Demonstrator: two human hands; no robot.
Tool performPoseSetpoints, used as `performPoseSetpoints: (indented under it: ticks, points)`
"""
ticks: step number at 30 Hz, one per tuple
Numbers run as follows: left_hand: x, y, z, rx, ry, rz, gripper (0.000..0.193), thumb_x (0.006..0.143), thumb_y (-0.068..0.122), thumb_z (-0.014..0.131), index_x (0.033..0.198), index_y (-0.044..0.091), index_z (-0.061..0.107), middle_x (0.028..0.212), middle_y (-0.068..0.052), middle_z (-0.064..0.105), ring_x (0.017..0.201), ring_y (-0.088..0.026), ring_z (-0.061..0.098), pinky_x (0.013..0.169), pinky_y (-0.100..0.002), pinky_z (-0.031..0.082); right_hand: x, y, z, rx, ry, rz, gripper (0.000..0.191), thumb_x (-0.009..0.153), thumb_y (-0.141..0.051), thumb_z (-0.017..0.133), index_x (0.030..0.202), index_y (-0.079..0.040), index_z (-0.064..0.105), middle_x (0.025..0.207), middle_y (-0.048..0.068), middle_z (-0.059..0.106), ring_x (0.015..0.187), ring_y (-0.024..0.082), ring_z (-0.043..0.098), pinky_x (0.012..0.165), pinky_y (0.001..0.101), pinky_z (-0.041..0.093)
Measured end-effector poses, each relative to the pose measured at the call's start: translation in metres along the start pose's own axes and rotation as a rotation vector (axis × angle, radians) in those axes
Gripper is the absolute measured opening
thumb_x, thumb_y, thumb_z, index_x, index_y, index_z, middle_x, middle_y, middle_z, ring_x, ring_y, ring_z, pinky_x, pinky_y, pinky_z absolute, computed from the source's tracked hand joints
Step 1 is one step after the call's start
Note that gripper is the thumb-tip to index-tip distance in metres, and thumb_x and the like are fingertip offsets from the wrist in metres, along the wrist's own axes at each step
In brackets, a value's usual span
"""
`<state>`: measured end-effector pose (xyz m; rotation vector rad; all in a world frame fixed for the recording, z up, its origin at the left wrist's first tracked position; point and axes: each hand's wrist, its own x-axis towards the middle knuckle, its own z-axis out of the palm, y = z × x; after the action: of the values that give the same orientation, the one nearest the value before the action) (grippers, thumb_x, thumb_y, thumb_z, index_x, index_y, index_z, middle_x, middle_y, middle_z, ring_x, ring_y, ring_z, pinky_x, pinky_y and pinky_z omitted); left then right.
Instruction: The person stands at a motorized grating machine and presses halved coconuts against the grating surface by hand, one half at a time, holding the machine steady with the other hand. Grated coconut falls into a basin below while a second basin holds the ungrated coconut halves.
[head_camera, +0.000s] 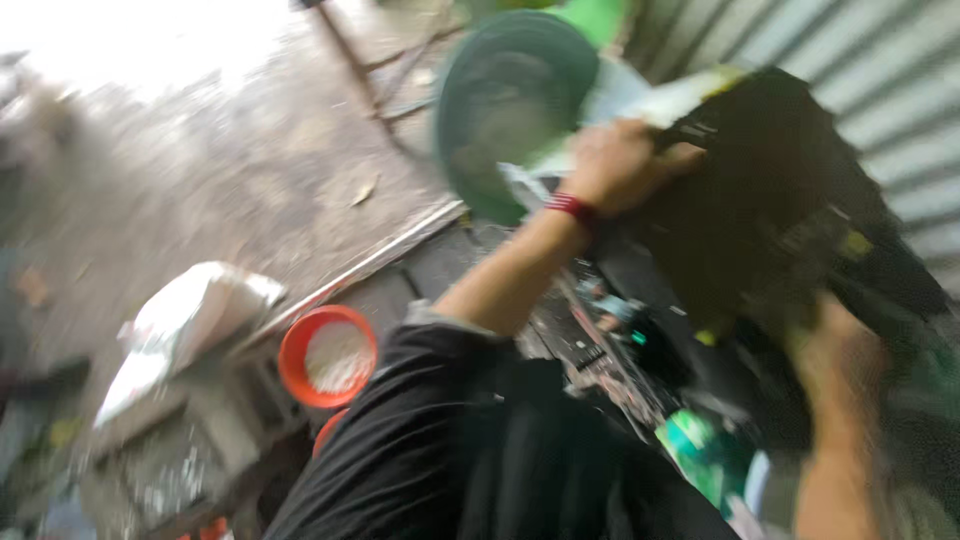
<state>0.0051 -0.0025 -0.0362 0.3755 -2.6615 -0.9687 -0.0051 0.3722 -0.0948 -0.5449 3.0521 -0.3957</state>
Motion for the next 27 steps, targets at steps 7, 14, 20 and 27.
performPoseSetpoints:
  ticks: [7,14,20,27]
  points:
    - [0.012,-0.015,0.038,0.085,0.052,-0.097,0.079,0.073,0.083,0.055,0.101,0.011,0.071,0.099,-0.014,0.078,0.094,-0.033,0.077,0.085,-0.048,0.057,0.032,0.025,0.035,-0.571,-0.231,0.001,0.060,0.088,-0.041,0.074,0.137,-0.009,0.065,0.117,0.019,0.069,0.106,0.035,0.070,0.090,0.0453,0.059]
    - [0.013,-0.015,0.035,0.066,0.004,-0.082,0.081,0.073,0.084,0.054,0.097,0.009,0.071,0.095,-0.014,0.078,0.090,-0.032,0.077,0.081,-0.047,0.059,0.045,0.021,0.036,-0.843,-0.320,-0.042,0.069,0.080,-0.057,0.076,0.127,-0.008,0.068,0.123,0.013,0.067,0.112,0.027,0.069,0.093,0.0397,0.061]
    - [0.003,-0.004,0.011,0.110,-0.074,-0.006,0.077,0.084,0.080,0.050,0.105,0.010,0.074,0.096,-0.015,0.076,0.088,-0.032,0.076,0.075,-0.047,0.059,0.026,0.029,0.032,-0.452,-0.282,-0.006,0.042,0.097,-0.037,0.060,0.126,-0.008,0.073,0.122,0.018,0.070,0.114,0.036,0.069,0.097,0.0472,0.059]
    - [0.002,0.008,-0.012,0.135,-0.084,0.026,0.059,0.090,0.071,0.064,0.107,0.016,0.075,0.096,-0.014,0.077,0.089,-0.036,0.073,0.075,-0.050,0.054,0.015,0.038,0.035,-0.015,-0.080,-0.130,0.015,0.090,-0.005,0.050,0.081,0.002,0.059,0.084,0.028,0.060,0.084,0.048,0.062,0.072,0.0579,0.049]
